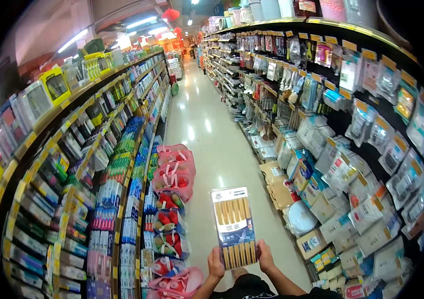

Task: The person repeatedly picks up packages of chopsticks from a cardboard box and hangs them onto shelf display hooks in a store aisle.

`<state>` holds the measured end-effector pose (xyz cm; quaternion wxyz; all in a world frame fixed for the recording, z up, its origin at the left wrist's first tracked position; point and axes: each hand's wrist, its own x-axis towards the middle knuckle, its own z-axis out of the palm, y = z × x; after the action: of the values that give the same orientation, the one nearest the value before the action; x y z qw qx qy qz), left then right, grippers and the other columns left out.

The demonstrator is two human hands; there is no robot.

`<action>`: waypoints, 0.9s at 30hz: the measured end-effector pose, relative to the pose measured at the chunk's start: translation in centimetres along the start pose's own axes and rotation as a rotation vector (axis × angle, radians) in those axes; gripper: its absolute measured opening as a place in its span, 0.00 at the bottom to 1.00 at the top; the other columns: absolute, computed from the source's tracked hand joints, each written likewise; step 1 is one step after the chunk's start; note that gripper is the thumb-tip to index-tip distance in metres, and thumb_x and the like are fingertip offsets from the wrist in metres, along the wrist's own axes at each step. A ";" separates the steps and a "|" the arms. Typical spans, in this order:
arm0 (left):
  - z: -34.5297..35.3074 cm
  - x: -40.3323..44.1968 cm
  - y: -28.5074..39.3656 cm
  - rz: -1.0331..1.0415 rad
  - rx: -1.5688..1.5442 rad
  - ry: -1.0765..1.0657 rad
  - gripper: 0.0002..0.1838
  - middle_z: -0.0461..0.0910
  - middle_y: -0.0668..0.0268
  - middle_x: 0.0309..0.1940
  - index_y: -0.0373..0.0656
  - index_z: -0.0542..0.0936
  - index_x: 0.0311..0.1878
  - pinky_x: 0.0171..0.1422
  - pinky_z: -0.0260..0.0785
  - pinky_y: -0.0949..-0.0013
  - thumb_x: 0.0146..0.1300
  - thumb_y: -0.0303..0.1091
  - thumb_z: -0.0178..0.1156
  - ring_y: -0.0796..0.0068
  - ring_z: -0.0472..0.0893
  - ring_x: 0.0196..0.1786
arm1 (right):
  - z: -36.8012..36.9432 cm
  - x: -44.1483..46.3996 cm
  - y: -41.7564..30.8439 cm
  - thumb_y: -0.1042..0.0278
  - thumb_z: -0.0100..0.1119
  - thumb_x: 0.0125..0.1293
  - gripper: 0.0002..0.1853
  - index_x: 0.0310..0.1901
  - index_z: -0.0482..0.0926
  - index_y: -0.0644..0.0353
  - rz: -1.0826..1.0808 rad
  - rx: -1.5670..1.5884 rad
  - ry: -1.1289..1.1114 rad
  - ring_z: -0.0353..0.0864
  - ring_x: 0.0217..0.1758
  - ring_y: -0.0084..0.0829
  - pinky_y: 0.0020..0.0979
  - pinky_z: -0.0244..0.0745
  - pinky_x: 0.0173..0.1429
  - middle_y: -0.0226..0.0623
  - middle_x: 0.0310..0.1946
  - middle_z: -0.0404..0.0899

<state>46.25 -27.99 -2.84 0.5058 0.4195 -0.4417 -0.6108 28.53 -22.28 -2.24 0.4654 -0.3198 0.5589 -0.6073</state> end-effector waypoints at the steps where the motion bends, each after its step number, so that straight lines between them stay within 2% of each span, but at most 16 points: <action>1: 0.3 2.9 -1.3 0.024 0.004 -0.016 0.26 0.73 0.71 0.29 0.40 0.74 0.33 0.37 0.62 0.75 0.76 0.50 0.38 0.83 0.68 0.31 | 0.3 3.3 2.2 0.49 0.36 0.77 0.25 0.38 0.76 0.63 -0.067 -0.026 0.058 0.70 0.32 0.24 0.28 0.68 0.42 0.29 0.29 0.75; 3: 1.3 9.1 -2.6 0.052 -0.030 -0.047 0.25 0.68 0.73 0.26 0.41 0.72 0.31 0.35 0.58 0.74 0.76 0.50 0.37 0.84 0.64 0.30 | 1.2 9.3 2.7 0.50 0.32 0.77 0.27 0.38 0.77 0.65 -0.131 -0.013 0.146 0.72 0.35 0.26 0.34 0.70 0.48 0.32 0.29 0.75; 6: 3.0 18.0 -0.2 0.075 -0.060 -0.079 0.24 0.65 0.74 0.27 0.42 0.71 0.32 0.37 0.57 0.74 0.76 0.50 0.36 0.84 0.63 0.32 | 3.2 18.8 0.4 0.48 0.30 0.77 0.29 0.37 0.77 0.65 -0.096 0.112 0.138 0.71 0.33 0.25 0.32 0.71 0.45 0.30 0.26 0.74; 8: 4.0 23.2 2.3 0.128 -0.162 -0.057 0.24 0.69 0.72 0.30 0.42 0.71 0.34 0.41 0.59 0.76 0.76 0.50 0.36 0.82 0.67 0.35 | 4.0 26.3 3.2 0.44 0.31 0.76 0.30 0.33 0.77 0.61 -0.037 0.263 0.112 0.72 0.30 0.23 0.29 0.70 0.38 0.30 0.26 0.75; 10: 5.2 28.8 3.8 0.145 -0.266 -0.012 0.25 0.73 0.71 0.33 0.40 0.72 0.37 0.42 0.61 0.76 0.76 0.52 0.36 0.81 0.71 0.37 | 4.8 33.3 3.0 0.42 0.33 0.75 0.30 0.34 0.77 0.60 0.009 0.389 0.008 0.76 0.32 0.24 0.27 0.72 0.40 0.34 0.30 0.80; 11: 3.6 31.8 1.9 0.071 -0.342 0.015 0.27 0.75 0.68 0.36 0.40 0.74 0.40 0.45 0.62 0.75 0.75 0.55 0.35 0.78 0.73 0.40 | 5.2 37.1 3.6 0.41 0.33 0.75 0.30 0.34 0.77 0.60 0.026 0.463 -0.040 0.78 0.33 0.25 0.27 0.72 0.41 0.35 0.31 0.81; 12: 1.9 34.7 0.0 0.000 -0.421 0.047 0.30 0.78 0.65 0.40 0.39 0.75 0.43 0.48 0.64 0.73 0.75 0.58 0.35 0.75 0.75 0.43 | 5.5 38.8 3.0 0.41 0.34 0.75 0.30 0.34 0.77 0.60 -0.015 0.415 -0.024 0.77 0.32 0.24 0.27 0.72 0.41 0.35 0.31 0.81; 14: 3.0 39.4 4.0 -0.041 -0.358 0.002 0.31 0.80 0.61 0.45 0.41 0.75 0.44 0.57 0.65 0.67 0.73 0.61 0.35 0.69 0.77 0.50 | 8.1 42.9 -1.9 0.43 0.35 0.75 0.28 0.33 0.75 0.59 -0.082 0.353 0.015 0.73 0.30 0.22 0.25 0.69 0.39 0.31 0.28 0.77; 15: 2.3 41.7 3.0 -0.107 -0.371 0.068 0.31 0.79 0.60 0.46 0.41 0.75 0.44 0.56 0.66 0.67 0.72 0.62 0.36 0.69 0.76 0.50 | 9.6 44.6 -5.0 0.45 0.36 0.76 0.26 0.31 0.74 0.59 -0.100 0.341 0.039 0.70 0.28 0.19 0.25 0.67 0.36 0.28 0.25 0.74; 18: 2.2 49.1 1.3 -0.138 -0.412 0.161 0.33 0.80 0.64 0.37 0.41 0.76 0.47 0.42 0.66 0.73 0.72 0.63 0.34 0.75 0.76 0.36 | 11.2 49.9 -7.8 0.53 0.40 0.75 0.22 0.29 0.71 0.61 -0.249 0.010 0.103 0.64 0.29 0.21 0.29 0.64 0.36 0.28 0.23 0.67; 19: 2.2 51.5 1.2 -0.191 -0.449 0.130 0.33 0.81 0.63 0.40 0.40 0.75 0.51 0.46 0.69 0.70 0.72 0.61 0.35 0.70 0.78 0.40 | 11.5 52.4 -6.6 0.54 0.40 0.75 0.21 0.30 0.70 0.64 -0.212 0.032 0.090 0.65 0.33 0.23 0.30 0.65 0.40 0.32 0.26 0.70; 21: 5.6 56.7 3.1 -0.052 -0.398 0.168 0.33 0.81 0.61 0.43 0.39 0.75 0.53 0.51 0.71 0.66 0.73 0.60 0.34 0.67 0.80 0.44 | 12.8 56.9 -5.6 0.54 0.40 0.75 0.22 0.30 0.70 0.64 -0.144 -0.036 0.094 0.65 0.32 0.23 0.30 0.65 0.40 0.33 0.27 0.71; 23: 6.9 63.4 2.6 -0.163 -0.522 0.112 0.34 0.80 0.57 0.51 0.37 0.73 0.58 0.61 0.70 0.61 0.74 0.59 0.30 0.62 0.80 0.53 | 15.1 62.0 -5.6 0.53 0.41 0.75 0.23 0.30 0.71 0.65 -0.133 -0.050 0.156 0.65 0.30 0.24 0.31 0.64 0.37 0.33 0.25 0.70; 26: 7.1 72.4 2.4 -0.316 -0.506 -0.099 0.33 0.79 0.57 0.54 0.36 0.73 0.58 0.61 0.69 0.63 0.75 0.56 0.30 0.64 0.79 0.54 | 14.3 71.5 -4.4 0.53 0.41 0.75 0.23 0.31 0.73 0.66 0.003 -0.038 0.211 0.66 0.31 0.24 0.30 0.65 0.38 0.32 0.25 0.71; 27: 8.1 75.7 3.4 -0.307 -0.538 -0.120 0.31 0.78 0.58 0.55 0.36 0.73 0.58 0.62 0.69 0.63 0.75 0.54 0.32 0.65 0.78 0.55 | 14.7 74.3 -5.7 0.51 0.40 0.75 0.24 0.33 0.74 0.65 -0.004 0.024 0.222 0.68 0.32 0.23 0.29 0.66 0.40 0.31 0.27 0.73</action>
<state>29.03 -102.18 -2.45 0.4735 0.2958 -0.2249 -0.7986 13.80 -96.77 -3.89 0.4032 -0.2462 0.5990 -0.6465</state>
